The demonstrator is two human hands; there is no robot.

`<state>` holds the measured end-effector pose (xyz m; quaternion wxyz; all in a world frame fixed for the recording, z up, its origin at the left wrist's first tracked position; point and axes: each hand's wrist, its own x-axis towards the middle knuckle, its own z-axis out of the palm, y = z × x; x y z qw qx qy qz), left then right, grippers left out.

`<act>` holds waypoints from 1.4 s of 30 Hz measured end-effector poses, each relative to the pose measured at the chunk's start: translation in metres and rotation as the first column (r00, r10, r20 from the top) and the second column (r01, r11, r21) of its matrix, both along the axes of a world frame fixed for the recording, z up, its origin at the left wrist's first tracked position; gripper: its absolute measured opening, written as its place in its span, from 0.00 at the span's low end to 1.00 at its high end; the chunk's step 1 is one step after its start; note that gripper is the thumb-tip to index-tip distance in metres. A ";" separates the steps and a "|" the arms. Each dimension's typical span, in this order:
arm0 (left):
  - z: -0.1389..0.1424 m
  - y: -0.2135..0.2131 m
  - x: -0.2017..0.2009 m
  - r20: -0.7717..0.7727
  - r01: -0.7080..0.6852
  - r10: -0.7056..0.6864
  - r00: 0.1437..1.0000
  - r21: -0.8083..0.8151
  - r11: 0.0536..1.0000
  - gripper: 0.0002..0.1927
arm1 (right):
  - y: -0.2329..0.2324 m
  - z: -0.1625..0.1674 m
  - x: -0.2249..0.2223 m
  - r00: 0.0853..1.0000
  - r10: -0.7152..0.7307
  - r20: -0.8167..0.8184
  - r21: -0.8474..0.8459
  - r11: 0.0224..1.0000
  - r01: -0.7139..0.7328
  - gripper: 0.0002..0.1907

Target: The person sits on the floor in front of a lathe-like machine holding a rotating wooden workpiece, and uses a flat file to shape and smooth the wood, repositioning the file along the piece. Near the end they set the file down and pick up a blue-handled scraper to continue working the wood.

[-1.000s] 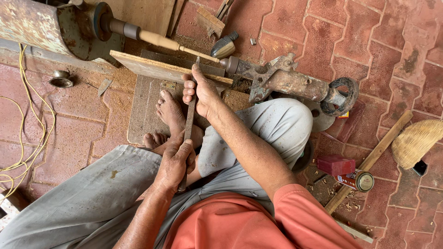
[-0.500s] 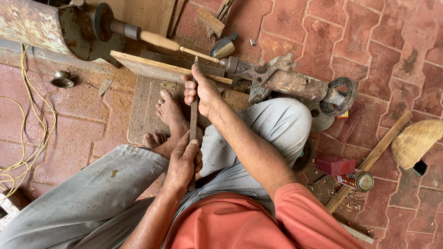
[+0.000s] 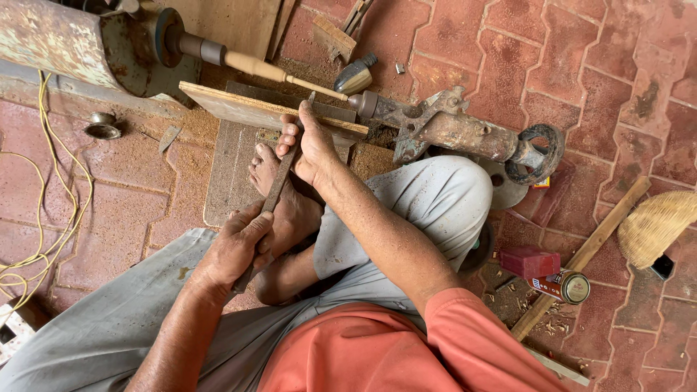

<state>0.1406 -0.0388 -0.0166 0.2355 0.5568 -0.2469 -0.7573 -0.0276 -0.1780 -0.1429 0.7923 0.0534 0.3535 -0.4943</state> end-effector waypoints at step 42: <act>-0.020 0.023 -0.038 0.072 -0.105 0.113 0.991 -0.098 0.990 0.21 | 0.000 0.002 -0.007 0.993 0.121 0.002 -0.026 0.992 -0.121 0.28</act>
